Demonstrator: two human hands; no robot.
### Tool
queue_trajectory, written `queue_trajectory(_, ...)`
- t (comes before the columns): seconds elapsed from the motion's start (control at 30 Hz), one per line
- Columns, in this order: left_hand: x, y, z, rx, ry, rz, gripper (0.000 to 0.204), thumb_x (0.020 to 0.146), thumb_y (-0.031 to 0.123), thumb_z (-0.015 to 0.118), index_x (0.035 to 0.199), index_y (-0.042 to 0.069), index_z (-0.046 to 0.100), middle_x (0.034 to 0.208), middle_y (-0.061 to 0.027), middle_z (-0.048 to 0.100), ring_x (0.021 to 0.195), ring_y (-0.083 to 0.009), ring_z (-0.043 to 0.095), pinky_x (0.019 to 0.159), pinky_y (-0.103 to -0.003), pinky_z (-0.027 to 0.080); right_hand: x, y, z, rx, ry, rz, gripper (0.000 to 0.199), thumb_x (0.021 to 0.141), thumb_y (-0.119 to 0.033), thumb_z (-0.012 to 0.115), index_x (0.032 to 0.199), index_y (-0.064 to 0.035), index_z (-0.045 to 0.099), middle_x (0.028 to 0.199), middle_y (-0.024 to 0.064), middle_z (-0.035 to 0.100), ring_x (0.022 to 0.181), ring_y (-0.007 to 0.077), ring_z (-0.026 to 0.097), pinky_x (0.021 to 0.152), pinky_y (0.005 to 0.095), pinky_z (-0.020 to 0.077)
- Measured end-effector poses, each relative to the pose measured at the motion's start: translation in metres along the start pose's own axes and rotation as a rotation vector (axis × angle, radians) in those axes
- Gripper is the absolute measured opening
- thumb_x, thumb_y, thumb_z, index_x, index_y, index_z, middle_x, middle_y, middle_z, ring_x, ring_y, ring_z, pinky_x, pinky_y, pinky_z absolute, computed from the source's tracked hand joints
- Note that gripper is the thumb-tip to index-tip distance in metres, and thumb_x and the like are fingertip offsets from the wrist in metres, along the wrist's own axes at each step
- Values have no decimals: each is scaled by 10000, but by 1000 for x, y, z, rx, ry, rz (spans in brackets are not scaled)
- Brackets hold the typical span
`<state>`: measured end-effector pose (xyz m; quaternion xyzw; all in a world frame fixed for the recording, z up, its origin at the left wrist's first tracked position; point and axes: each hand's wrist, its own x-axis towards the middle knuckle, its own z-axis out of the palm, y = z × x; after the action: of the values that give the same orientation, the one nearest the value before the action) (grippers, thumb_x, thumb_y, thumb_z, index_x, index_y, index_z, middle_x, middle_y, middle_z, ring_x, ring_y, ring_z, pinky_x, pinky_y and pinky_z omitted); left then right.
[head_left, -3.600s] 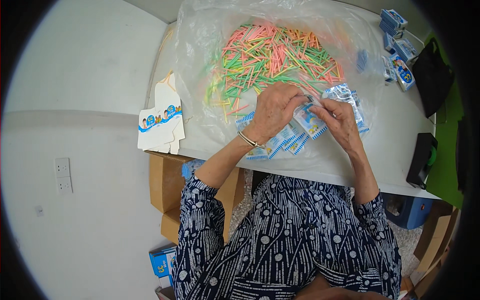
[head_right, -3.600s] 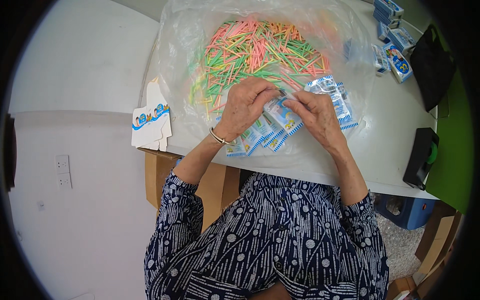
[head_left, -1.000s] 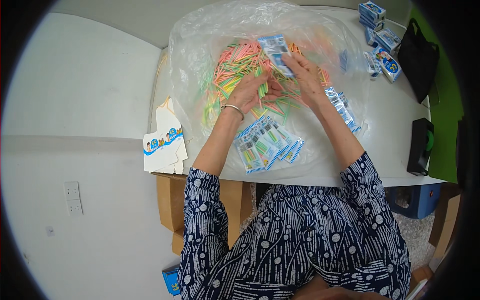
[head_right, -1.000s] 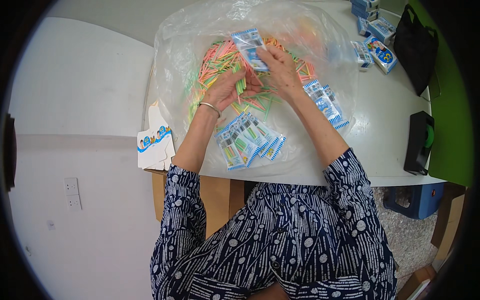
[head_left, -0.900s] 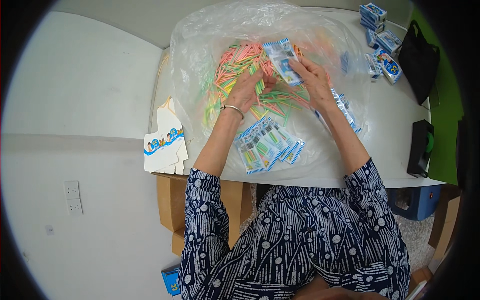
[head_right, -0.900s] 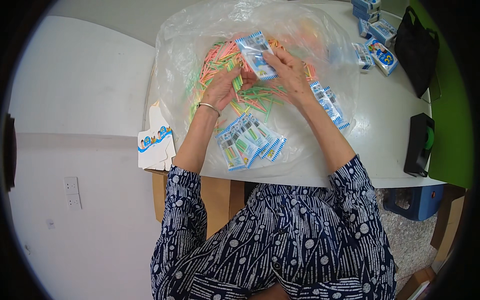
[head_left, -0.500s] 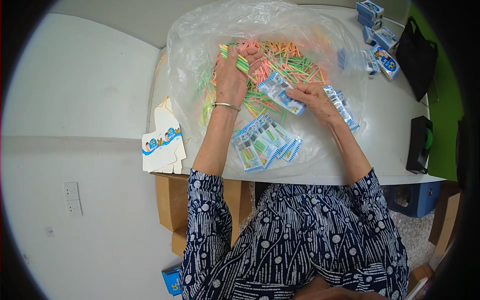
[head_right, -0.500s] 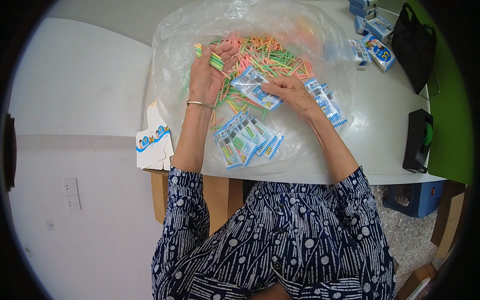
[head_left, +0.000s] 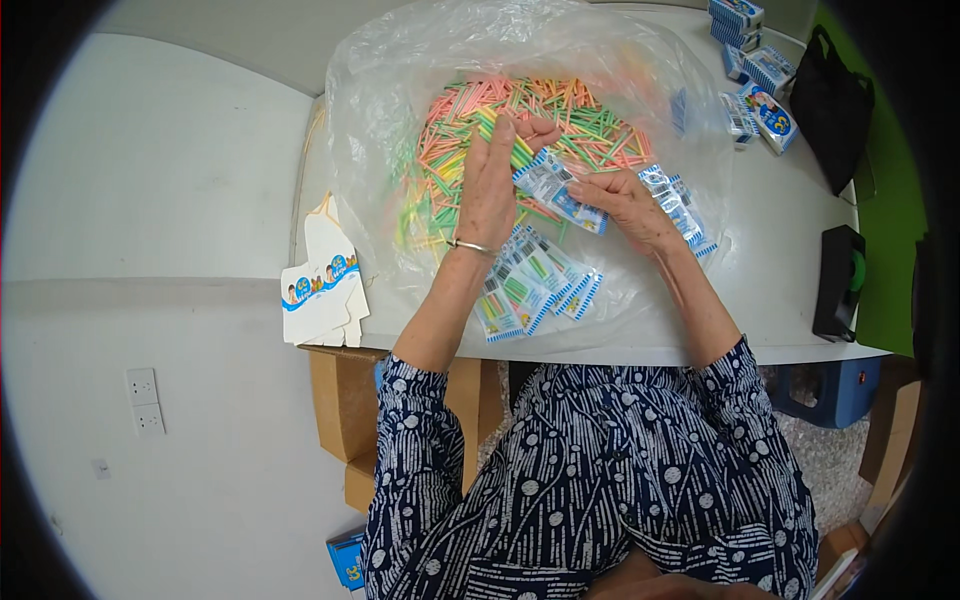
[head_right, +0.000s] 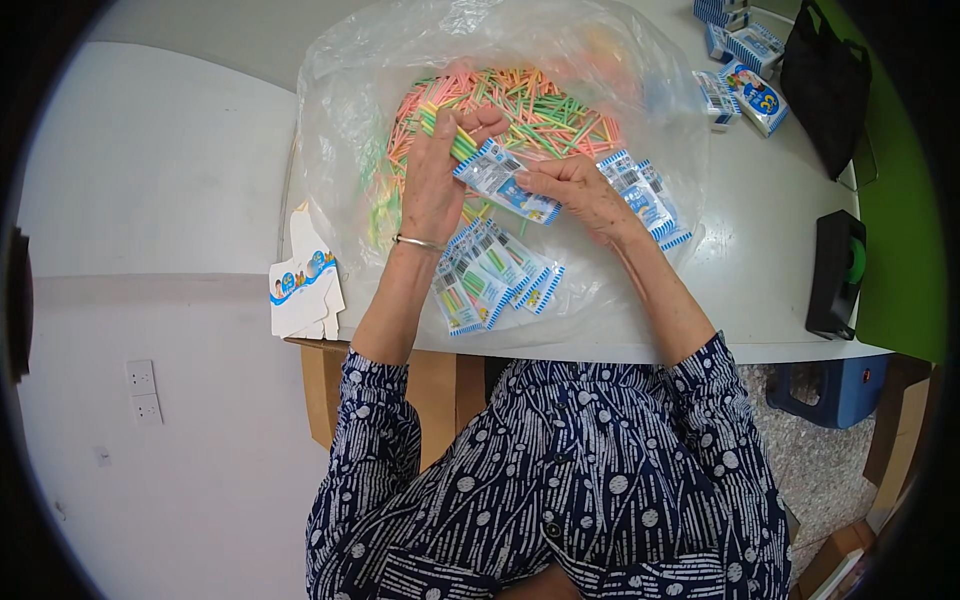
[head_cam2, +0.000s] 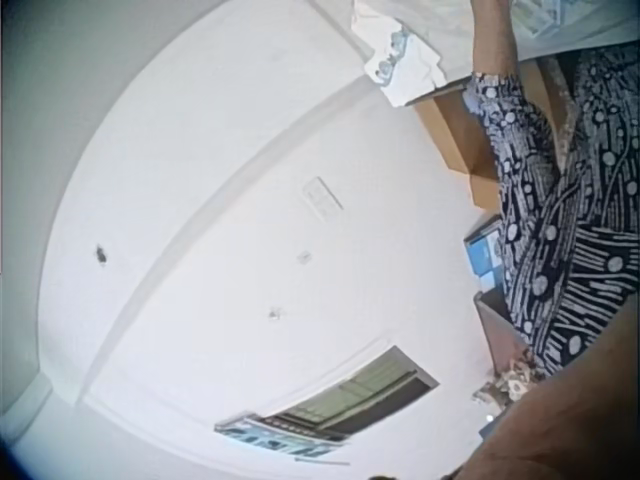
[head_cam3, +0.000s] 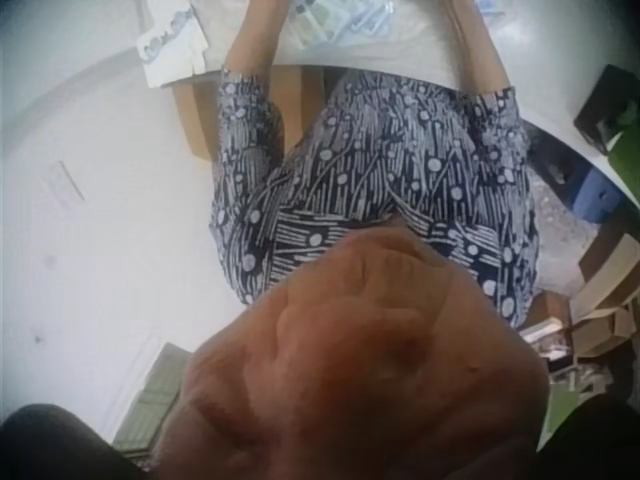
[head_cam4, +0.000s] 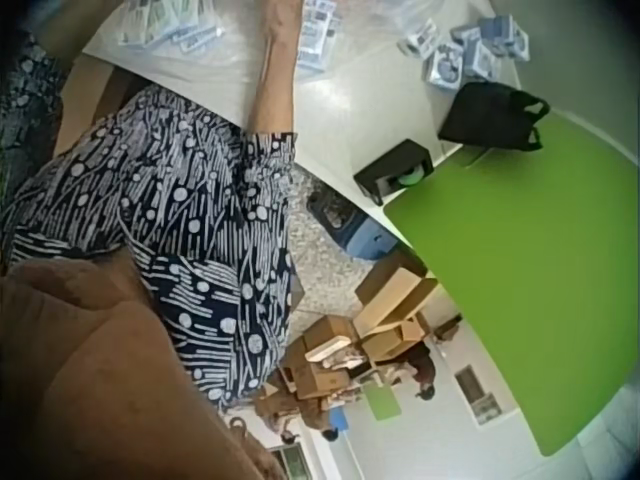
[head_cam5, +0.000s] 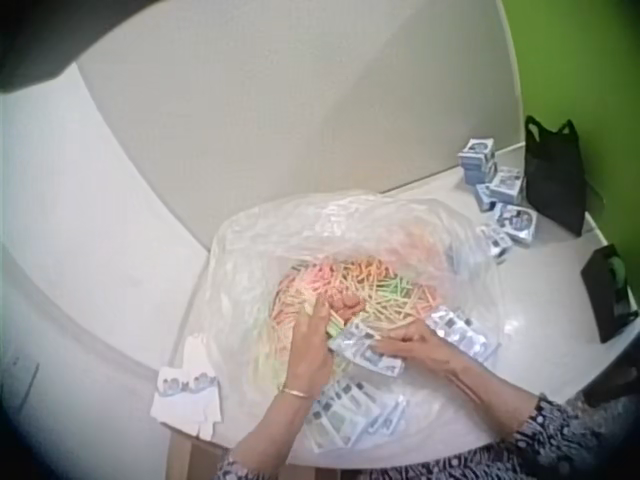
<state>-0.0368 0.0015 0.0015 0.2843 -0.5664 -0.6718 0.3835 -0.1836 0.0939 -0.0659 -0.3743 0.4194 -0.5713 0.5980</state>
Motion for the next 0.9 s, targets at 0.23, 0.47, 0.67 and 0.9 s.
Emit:
queue_trajectory(0.23,-9,1,3,147,-10,91,423,1006,329,428,1115,-70,516,1125,-184,605,1090,-246,597,879,-339,508,-1,3,-5,-94,3,-45,291,885,-231,659,1021,24,698,853,22,690,763,51,580,695,200,450)
queue_trajectory(0.47,-16,3,10,202,39,265,403,1018,302,400,1080,-83,501,1045,-156,624,1021,-212,616,902,-321,466,-6,-4,-2,-156,-13,-40,297,890,-221,651,1051,27,684,937,53,695,842,81,607,758,220,475)
queue_trajectory(0.67,-18,2,8,-12,104,47,373,1012,304,414,1097,-57,451,1130,-212,600,1064,-258,610,925,-342,486,-6,-3,-7,-144,-70,-45,270,903,-207,636,1047,15,685,921,30,688,837,69,597,745,214,468)
queue_trajectory(0.9,-24,3,8,237,-39,145,367,1009,295,424,1093,-63,415,1127,-219,593,1080,-265,601,928,-339,483,-8,-7,-5,-187,-100,-67,252,911,-210,630,1027,6,689,908,16,685,828,53,588,734,210,465)
